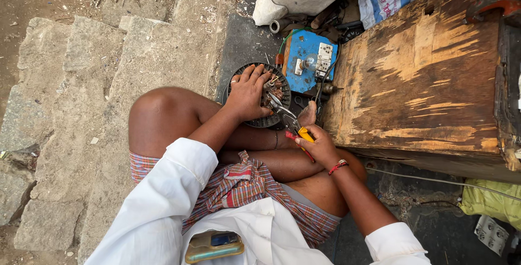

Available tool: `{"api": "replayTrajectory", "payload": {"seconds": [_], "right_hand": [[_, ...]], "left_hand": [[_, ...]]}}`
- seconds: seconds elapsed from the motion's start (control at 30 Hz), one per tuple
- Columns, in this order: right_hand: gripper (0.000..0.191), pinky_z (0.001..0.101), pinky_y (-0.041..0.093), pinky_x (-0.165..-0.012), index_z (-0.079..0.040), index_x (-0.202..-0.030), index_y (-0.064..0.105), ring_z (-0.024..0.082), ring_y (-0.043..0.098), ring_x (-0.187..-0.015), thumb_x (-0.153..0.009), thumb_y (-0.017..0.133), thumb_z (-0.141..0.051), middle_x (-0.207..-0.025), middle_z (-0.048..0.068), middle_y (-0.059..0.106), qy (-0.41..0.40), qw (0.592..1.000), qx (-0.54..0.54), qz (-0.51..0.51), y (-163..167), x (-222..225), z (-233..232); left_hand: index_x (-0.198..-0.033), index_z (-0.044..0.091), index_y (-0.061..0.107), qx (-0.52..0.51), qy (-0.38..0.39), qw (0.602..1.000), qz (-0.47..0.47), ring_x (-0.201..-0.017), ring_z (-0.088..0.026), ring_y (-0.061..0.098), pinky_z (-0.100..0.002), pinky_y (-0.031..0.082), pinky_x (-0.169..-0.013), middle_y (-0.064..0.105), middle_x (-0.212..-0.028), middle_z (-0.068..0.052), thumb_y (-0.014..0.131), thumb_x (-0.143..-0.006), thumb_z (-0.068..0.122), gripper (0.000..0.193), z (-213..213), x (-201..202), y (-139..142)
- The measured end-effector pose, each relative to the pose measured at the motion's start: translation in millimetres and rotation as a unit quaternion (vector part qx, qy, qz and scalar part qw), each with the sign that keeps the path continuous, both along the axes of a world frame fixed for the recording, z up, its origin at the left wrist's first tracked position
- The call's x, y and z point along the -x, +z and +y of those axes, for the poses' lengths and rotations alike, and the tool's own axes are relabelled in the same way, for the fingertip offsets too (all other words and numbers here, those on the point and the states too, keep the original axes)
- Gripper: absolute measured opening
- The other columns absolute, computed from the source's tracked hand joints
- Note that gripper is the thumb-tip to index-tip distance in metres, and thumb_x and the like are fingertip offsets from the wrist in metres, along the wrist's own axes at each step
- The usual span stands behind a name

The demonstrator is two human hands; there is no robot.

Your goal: The person sits on the ground holding a rusty electric motor armature and uses pliers and a screwdriver to pull old copper windings and wires out of the armature slots, working the tools by hand and repositioning the armature repeatedly.

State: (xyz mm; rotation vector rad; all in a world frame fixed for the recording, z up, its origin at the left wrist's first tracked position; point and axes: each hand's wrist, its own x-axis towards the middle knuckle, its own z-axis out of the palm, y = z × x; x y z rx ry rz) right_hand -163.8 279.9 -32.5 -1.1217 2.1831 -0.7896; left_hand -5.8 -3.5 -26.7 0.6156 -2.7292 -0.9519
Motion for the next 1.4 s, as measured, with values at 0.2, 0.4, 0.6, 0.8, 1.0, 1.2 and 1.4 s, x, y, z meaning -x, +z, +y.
{"api": "replayTrajectory", "payload": {"seconds": [0.2,0.4,0.6,0.8,1.0,1.2,1.4], "right_hand": [[0.031,0.0274,0.056,-0.078,-0.001,-0.114,0.06,0.015,0.07,-0.091,-0.088,0.075,-0.005,-0.103,0.007,0.07,-0.119,0.937,-0.055,-0.324,10,-13,10],[0.026,0.0267,0.06,-0.074,-0.007,-0.111,0.061,0.015,0.076,-0.098,-0.086,0.065,0.0,-0.108,0.004,0.068,-0.131,0.907,-0.131,-0.378,39,-15,-10],[0.02,0.0269,0.05,-0.051,-0.005,-0.102,0.063,0.011,0.061,-0.059,-0.085,0.073,-0.008,-0.084,0.006,0.07,-0.029,0.964,-0.193,-0.18,61,-9,-19],[0.015,0.0269,0.049,-0.048,-0.007,-0.097,0.066,0.008,0.058,-0.053,-0.088,0.073,-0.017,-0.074,0.003,0.07,-0.054,0.972,-0.207,-0.099,73,-23,-29],[0.038,0.0279,0.051,-0.044,0.003,-0.095,0.056,0.009,0.065,-0.052,-0.083,0.083,-0.022,-0.073,0.008,0.072,-0.113,0.965,-0.233,-0.032,86,-27,-40],[0.038,0.0288,0.043,-0.037,-0.008,-0.105,0.057,0.012,0.056,-0.044,-0.084,0.079,-0.03,-0.072,0.005,0.068,-0.104,0.945,-0.292,-0.109,86,-15,-48],[0.035,0.0372,0.045,-0.05,-0.007,-0.098,0.07,0.02,0.056,-0.054,-0.089,0.076,-0.041,-0.07,0.008,0.061,-0.045,0.933,-0.352,-0.054,79,-7,-51]], "left_hand": [[-0.149,0.012,0.044,0.0,0.004,1.0,0.001,-0.148,-0.038,0.028,-0.06,0.028,-0.113,0.035,-0.159,-0.017,0.093,-0.052,0.048,0.115,1,0,-2],[-0.149,0.012,0.044,-0.005,-0.001,1.0,-0.002,-0.149,-0.038,0.027,-0.06,0.028,-0.112,0.035,-0.16,-0.017,0.093,-0.051,0.047,0.115,0,0,-3],[-0.151,0.014,0.043,0.004,0.001,1.0,-0.012,-0.15,-0.037,0.026,-0.066,0.02,-0.116,0.034,-0.161,-0.015,0.093,-0.053,0.049,0.115,1,2,-5],[-0.151,0.016,0.042,0.001,-0.005,1.0,-0.025,-0.151,-0.037,0.024,-0.066,0.017,-0.117,0.031,-0.161,-0.015,0.093,-0.053,0.051,0.116,1,4,-4],[-0.151,0.015,0.042,-0.001,-0.005,1.0,-0.026,-0.151,-0.036,0.023,-0.067,0.017,-0.117,0.031,-0.162,-0.015,0.093,-0.055,0.051,0.115,2,4,-3],[-0.151,0.013,0.041,-0.004,-0.012,1.0,-0.02,-0.151,-0.037,0.023,-0.068,0.018,-0.117,0.031,-0.161,-0.016,0.092,-0.057,0.051,0.114,3,5,-2],[-0.152,0.013,0.04,0.004,-0.01,0.999,-0.032,-0.151,-0.036,0.023,-0.068,0.018,-0.116,0.03,-0.162,-0.016,0.091,-0.058,0.05,0.114,6,9,-2]]}}
